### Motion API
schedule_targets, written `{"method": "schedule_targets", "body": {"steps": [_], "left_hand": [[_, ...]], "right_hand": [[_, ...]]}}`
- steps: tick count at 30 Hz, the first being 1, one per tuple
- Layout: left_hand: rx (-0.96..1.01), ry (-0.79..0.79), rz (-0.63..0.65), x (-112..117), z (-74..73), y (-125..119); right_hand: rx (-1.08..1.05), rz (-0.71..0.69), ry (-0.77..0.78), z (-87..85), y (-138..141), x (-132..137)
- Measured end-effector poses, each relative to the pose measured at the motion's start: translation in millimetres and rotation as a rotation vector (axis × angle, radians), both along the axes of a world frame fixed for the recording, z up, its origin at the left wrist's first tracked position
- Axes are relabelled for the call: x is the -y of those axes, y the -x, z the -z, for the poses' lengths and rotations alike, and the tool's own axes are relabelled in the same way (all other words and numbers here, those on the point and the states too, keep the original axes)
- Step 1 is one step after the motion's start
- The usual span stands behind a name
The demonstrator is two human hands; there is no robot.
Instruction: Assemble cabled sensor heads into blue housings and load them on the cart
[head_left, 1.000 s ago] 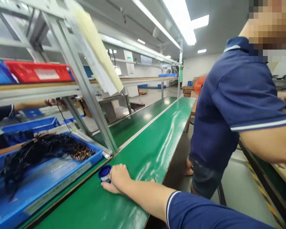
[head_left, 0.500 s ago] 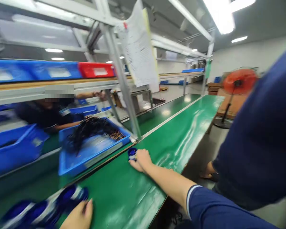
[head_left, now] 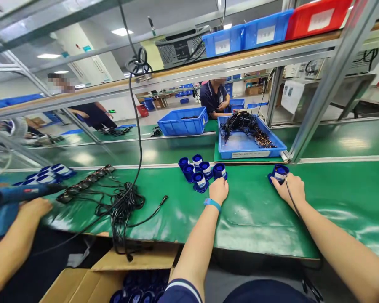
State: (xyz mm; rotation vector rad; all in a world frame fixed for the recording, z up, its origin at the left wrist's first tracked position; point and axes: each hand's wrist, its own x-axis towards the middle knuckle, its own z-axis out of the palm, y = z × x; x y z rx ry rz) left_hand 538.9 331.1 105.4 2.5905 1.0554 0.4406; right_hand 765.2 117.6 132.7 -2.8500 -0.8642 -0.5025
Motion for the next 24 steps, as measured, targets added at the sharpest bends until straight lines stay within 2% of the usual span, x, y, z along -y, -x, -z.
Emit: {"method": "schedule_targets", "body": {"steps": [3,6,10,13,16,21,24], "left_hand": [[-0.002,-0.003,-0.015,5,-2.5,1],[0.003,-0.018,0.003,19,-10.1,10],[-0.004,-0.049,0.043,55,-14.8,44],[0.026,-0.086,0.093,87,-9.1,74],[0.107,-0.073,0.138,110,-2.2,95],[0.137,0.072,0.115,125,-0.6,115],[0.124,0.066,0.12,128,1.1,128]], "right_hand": [[-0.019,-0.007,-0.014,-5.2,4,1],[-0.04,-0.055,-0.034,-10.6,9,5],[-0.058,-0.076,-0.054,-9.8,4,11],[-0.053,-0.097,-0.05,-4.3,-6,10],[-0.059,-0.152,-0.03,0.1,-13,8],[-0.046,-0.197,-0.031,9.4,-21,16],[-0.045,-0.215,-0.033,14.5,-27,10]]}}
